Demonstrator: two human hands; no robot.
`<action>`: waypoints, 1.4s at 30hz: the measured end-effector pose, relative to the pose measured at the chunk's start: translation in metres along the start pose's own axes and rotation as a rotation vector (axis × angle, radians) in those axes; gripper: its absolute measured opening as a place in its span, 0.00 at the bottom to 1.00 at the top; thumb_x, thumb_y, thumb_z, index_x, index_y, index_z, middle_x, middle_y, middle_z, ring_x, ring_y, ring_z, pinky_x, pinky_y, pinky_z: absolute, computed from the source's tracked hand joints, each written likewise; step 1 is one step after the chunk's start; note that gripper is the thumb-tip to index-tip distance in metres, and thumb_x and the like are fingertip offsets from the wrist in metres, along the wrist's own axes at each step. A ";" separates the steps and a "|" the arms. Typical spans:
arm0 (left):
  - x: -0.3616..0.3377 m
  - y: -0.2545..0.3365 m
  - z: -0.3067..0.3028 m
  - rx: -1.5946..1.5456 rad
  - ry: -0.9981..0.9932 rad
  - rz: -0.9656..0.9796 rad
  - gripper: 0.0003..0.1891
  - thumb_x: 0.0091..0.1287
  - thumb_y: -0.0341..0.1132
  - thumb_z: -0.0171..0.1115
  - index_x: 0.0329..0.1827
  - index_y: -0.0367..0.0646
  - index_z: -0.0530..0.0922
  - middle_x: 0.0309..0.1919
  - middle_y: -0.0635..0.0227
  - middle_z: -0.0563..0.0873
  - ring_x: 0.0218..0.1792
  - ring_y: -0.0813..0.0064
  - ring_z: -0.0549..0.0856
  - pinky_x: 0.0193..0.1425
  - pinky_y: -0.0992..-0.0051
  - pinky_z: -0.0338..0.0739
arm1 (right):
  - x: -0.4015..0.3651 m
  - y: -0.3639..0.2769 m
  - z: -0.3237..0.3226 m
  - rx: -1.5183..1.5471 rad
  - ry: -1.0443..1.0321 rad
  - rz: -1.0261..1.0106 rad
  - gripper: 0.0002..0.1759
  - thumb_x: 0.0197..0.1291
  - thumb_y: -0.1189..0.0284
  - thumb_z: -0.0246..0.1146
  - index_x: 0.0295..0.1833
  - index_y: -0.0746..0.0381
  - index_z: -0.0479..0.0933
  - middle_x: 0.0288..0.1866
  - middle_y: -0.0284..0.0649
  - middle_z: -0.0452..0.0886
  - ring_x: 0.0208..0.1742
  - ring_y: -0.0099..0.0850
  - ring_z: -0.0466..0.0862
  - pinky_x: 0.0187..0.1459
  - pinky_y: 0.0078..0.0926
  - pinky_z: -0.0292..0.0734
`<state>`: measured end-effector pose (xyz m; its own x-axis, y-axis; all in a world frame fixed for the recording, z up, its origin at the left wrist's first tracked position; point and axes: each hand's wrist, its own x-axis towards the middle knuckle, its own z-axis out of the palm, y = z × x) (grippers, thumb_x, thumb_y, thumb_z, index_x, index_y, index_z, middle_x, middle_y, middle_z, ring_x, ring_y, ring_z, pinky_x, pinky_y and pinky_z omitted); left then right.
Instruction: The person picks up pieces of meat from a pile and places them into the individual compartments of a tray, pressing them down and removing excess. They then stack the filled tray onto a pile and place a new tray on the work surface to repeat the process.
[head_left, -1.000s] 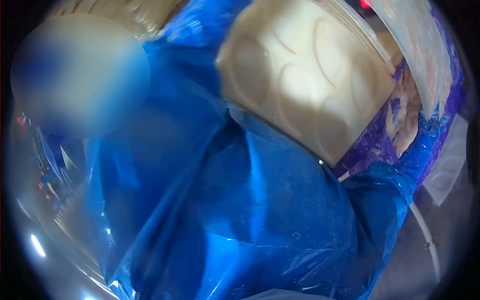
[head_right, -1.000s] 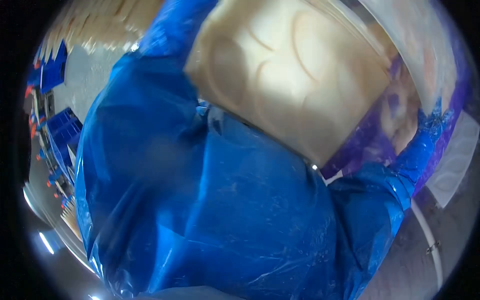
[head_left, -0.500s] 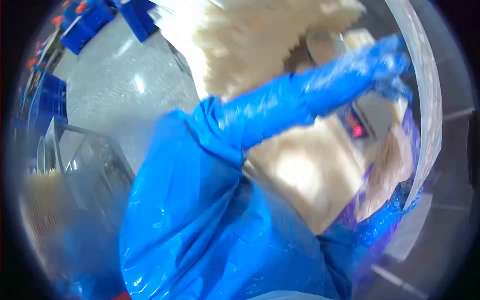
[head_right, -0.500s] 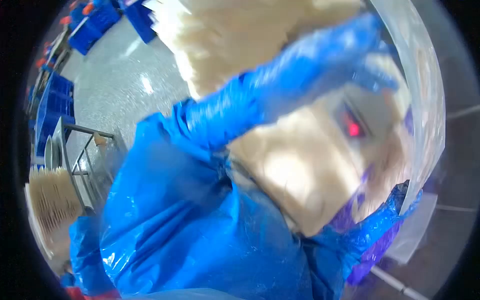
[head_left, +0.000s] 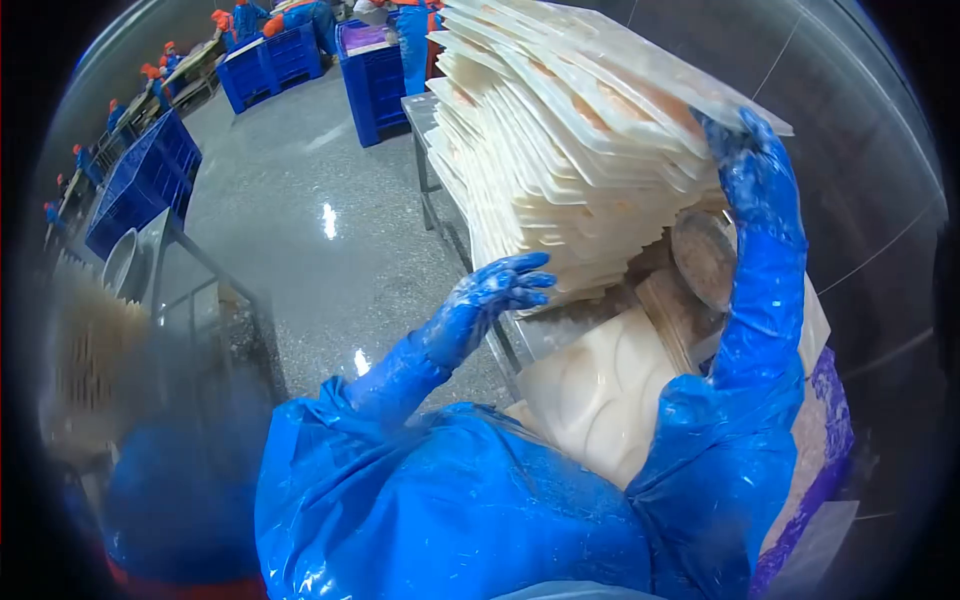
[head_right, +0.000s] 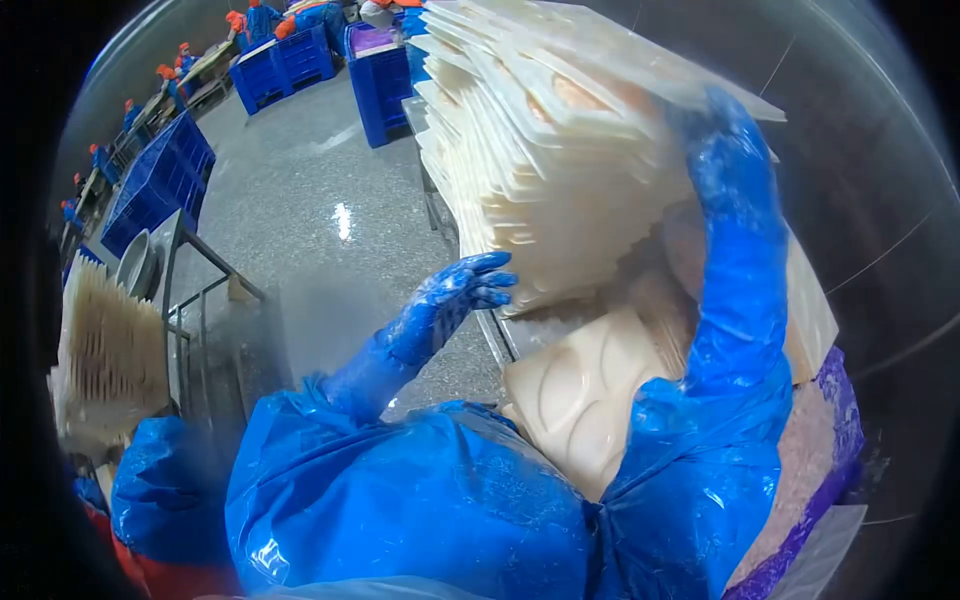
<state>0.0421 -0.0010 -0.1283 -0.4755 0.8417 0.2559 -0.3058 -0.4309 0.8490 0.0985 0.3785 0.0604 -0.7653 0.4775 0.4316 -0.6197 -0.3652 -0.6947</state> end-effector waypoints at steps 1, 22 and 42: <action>-0.003 -0.004 -0.007 0.000 0.057 0.002 0.36 0.75 0.55 0.53 0.76 0.35 0.65 0.64 0.54 0.80 0.59 0.65 0.82 0.70 0.64 0.71 | 0.005 0.006 -0.004 -0.406 -0.084 -0.098 0.22 0.73 0.71 0.57 0.66 0.72 0.70 0.65 0.52 0.77 0.61 0.40 0.81 0.65 0.36 0.79; -0.028 -0.170 0.100 0.253 -0.543 -0.528 0.31 0.77 0.51 0.54 0.72 0.34 0.70 0.60 0.51 0.83 0.59 0.59 0.84 0.69 0.59 0.75 | -0.700 -0.079 -0.222 -1.085 1.158 0.409 0.44 0.57 0.54 0.73 0.72 0.67 0.67 0.62 0.49 0.80 0.62 0.46 0.81 0.64 0.40 0.76; 0.011 -0.472 0.441 1.270 -1.363 0.333 0.23 0.63 0.31 0.59 0.63 0.47 0.80 0.62 0.48 0.80 0.57 0.47 0.83 0.65 0.60 0.77 | -0.695 -0.080 -0.284 -2.197 0.884 0.898 0.39 0.43 0.69 0.73 0.67 0.53 0.74 0.58 0.48 0.81 0.60 0.47 0.81 0.61 0.39 0.76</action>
<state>0.5451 0.3557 -0.3223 0.7035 0.7081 0.0602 0.6576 -0.6807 0.3228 0.7288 0.3028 -0.3476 -0.0726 0.9965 0.0419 0.9950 0.0752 -0.0658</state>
